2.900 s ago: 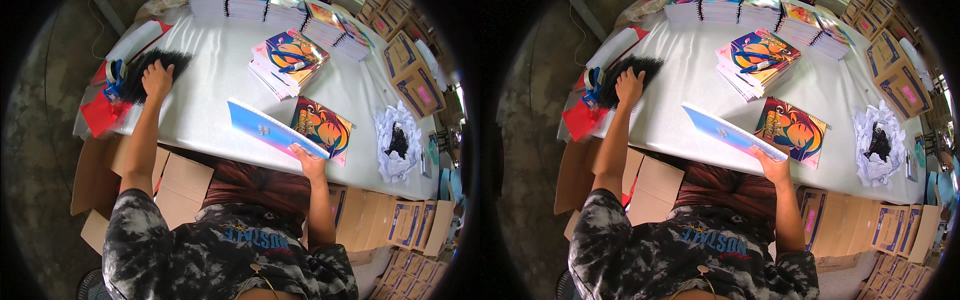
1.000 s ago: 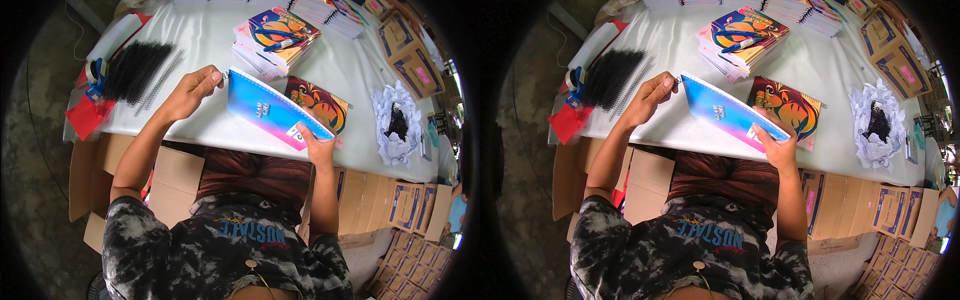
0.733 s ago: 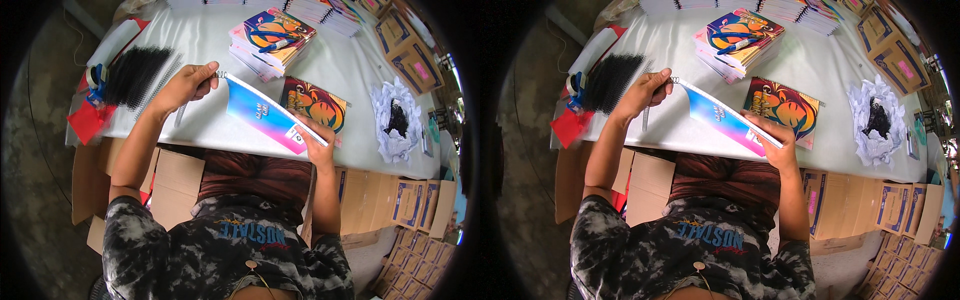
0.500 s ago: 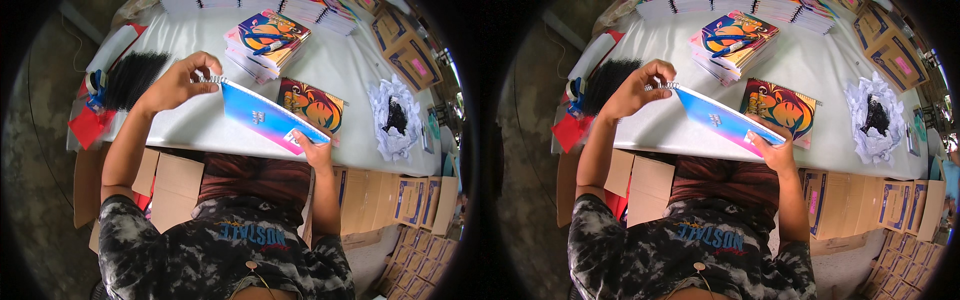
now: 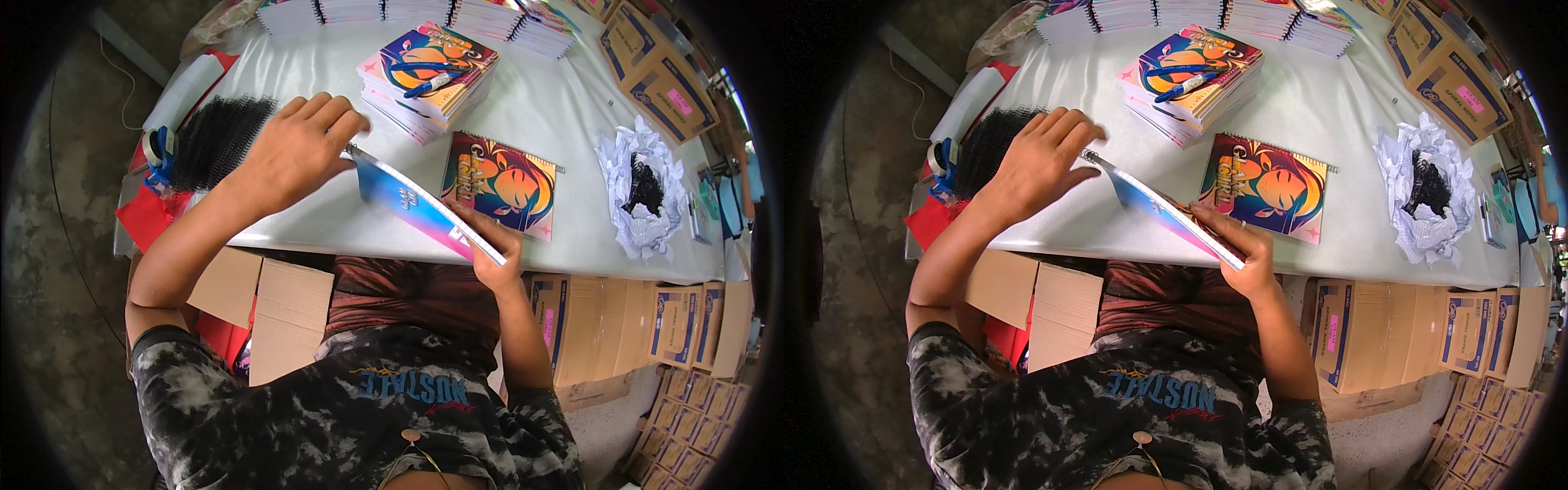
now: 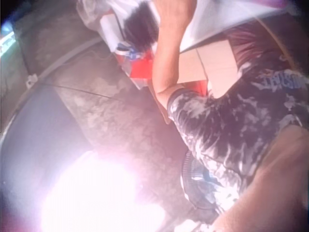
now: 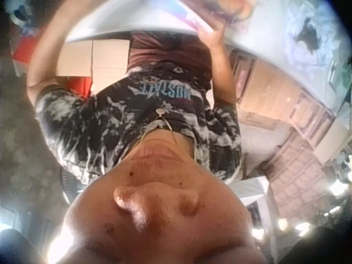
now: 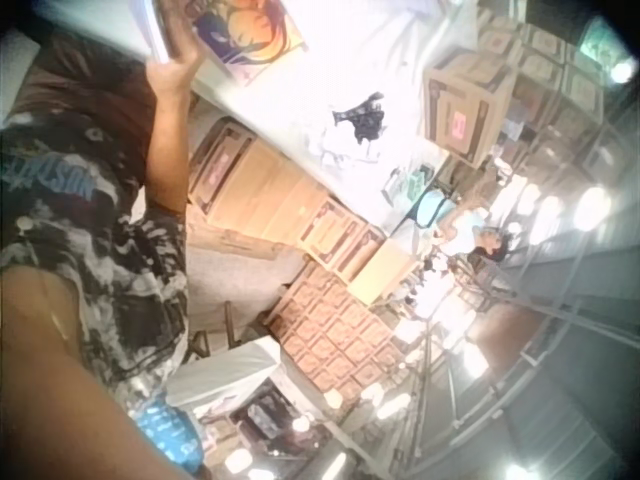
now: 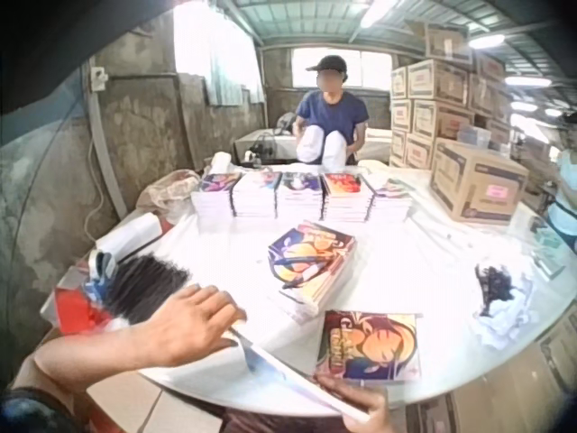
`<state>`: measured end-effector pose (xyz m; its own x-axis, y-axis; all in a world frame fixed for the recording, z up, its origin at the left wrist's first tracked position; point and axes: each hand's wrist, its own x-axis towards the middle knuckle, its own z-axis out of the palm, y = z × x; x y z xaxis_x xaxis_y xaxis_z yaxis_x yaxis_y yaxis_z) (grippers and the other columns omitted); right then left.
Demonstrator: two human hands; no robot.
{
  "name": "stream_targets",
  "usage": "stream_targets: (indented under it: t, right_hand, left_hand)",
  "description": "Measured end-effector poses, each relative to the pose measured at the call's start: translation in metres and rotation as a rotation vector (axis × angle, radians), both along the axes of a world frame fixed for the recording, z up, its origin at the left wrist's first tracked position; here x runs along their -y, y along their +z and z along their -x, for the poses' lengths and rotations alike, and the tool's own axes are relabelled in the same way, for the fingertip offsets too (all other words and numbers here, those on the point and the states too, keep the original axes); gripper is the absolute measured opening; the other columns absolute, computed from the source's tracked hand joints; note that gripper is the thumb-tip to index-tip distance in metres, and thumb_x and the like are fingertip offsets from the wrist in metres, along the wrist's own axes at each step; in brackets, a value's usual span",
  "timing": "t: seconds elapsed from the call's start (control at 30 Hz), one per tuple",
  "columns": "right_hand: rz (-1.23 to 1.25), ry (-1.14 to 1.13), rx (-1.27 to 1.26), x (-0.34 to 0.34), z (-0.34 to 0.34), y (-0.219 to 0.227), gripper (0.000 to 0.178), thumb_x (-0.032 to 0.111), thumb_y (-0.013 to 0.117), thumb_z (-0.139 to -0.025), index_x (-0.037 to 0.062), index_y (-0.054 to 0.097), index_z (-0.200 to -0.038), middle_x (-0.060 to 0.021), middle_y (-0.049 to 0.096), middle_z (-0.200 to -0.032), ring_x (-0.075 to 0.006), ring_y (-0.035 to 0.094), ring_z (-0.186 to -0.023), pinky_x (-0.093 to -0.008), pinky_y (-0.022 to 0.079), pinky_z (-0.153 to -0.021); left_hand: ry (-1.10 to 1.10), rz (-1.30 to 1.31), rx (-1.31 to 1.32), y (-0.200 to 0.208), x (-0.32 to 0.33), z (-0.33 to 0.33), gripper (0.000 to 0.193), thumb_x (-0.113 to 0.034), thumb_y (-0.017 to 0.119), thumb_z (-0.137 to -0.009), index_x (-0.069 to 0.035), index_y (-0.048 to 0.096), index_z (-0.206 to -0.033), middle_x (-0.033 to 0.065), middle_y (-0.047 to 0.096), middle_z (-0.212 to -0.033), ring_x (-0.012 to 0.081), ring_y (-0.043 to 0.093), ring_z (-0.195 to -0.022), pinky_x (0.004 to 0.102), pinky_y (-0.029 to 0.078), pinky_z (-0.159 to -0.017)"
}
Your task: The person assembles spiral-bound notebooks by inserting metal coils into pre-punched holes and securing them with pliers. They handle notebooks one at a time, align the coils, and crimp the ends to complete the binding. Finished notebooks are stacked on the table and placed into a cardboard box.
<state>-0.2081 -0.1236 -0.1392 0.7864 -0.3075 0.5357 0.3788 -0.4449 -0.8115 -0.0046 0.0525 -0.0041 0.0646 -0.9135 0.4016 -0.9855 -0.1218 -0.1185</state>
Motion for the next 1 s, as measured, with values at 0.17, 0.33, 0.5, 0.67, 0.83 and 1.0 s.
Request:
stream_targets:
  t: [0.17, 0.33, 0.5, 0.67, 0.83, 1.0]
  right_hand:
    - [0.033, -0.013, 0.067, -0.003, 0.000, -0.004, 0.033, -0.008, 0.057, -0.077, -0.0035, 0.061, -0.110, -0.0171, 0.063, -0.110, -0.0249, 0.063, -0.100, -0.0309, 0.048, -0.087]
    - [0.151, -0.030, 0.140, -0.015, -0.004, 0.003, 0.034, -0.003, 0.062, -0.076, -0.0023, 0.062, -0.109, -0.0175, 0.064, -0.107, -0.0273, 0.064, -0.097, -0.0311, 0.050, -0.084]
    - [0.186, -0.034, 0.216, -0.019, -0.005, -0.007, 0.036, 0.002, 0.069, -0.071, -0.0017, 0.064, -0.106, -0.0183, 0.065, -0.103, -0.0278, 0.066, -0.093, -0.0320, 0.052, -0.080]
    - [0.207, -0.001, 0.252, -0.023, -0.010, 0.002, 0.033, 0.001, 0.069, -0.072, -0.0024, 0.064, -0.104, -0.0193, 0.065, -0.101, -0.0285, 0.066, -0.090, -0.0316, 0.053, -0.077]
    - [0.246, 0.041, 0.299, -0.026, -0.011, 0.002, 0.031, -0.001, 0.069, -0.071, -0.0035, 0.065, -0.101, -0.0194, 0.066, -0.097, -0.0275, 0.067, -0.086, -0.0333, 0.053, -0.073]
    - [0.197, -0.030, 0.265, -0.023, -0.014, -0.003, 0.031, -0.002, 0.068, -0.072, -0.0039, 0.064, -0.103, -0.0193, 0.066, -0.095, -0.0273, 0.067, -0.084, -0.0314, 0.054, -0.073]
  left_hand:
    - [0.028, -0.186, 0.000, -0.002, -0.006, -0.007, 0.041, -0.021, 0.076, -0.064, -0.009, 0.056, -0.098, 0.0093, 0.054, -0.109, 0.0283, 0.050, -0.103, 0.0396, 0.040, -0.084]
    - [0.065, 0.310, -0.058, -0.111, -0.023, -0.002, 0.080, -0.062, 0.058, -0.070, -0.010, 0.042, -0.128, 0.0146, 0.032, -0.141, 0.0389, 0.017, -0.134, 0.0563, 0.011, -0.104]
    - [-0.083, 0.367, 0.391, -0.119, -0.034, -0.005, 0.106, -0.078, 0.032, -0.076, 0.002, 0.013, -0.142, 0.0331, 0.007, -0.144, 0.0515, -0.008, -0.133, 0.0672, -0.013, -0.097]
    - [0.082, 0.289, 0.075, -0.176, -0.046, -0.004, 0.118, -0.085, 0.025, -0.071, 0.008, 0.003, -0.141, 0.0348, -0.006, -0.144, 0.0520, -0.009, -0.132, 0.0663, -0.015, -0.097]
    - [-0.022, 0.531, 0.161, -0.163, -0.048, 0.022, 0.104, -0.075, 0.037, -0.073, 0.011, 0.030, -0.131, 0.0273, 0.038, -0.133, 0.0492, 0.017, -0.130, 0.0574, 0.001, -0.104]
    - [-0.076, 0.588, 0.090, -0.155, -0.030, 0.025, 0.086, -0.064, 0.042, -0.081, 0.006, 0.035, -0.131, 0.0226, 0.043, -0.132, 0.0391, 0.015, -0.134, 0.0507, 0.005, -0.108]
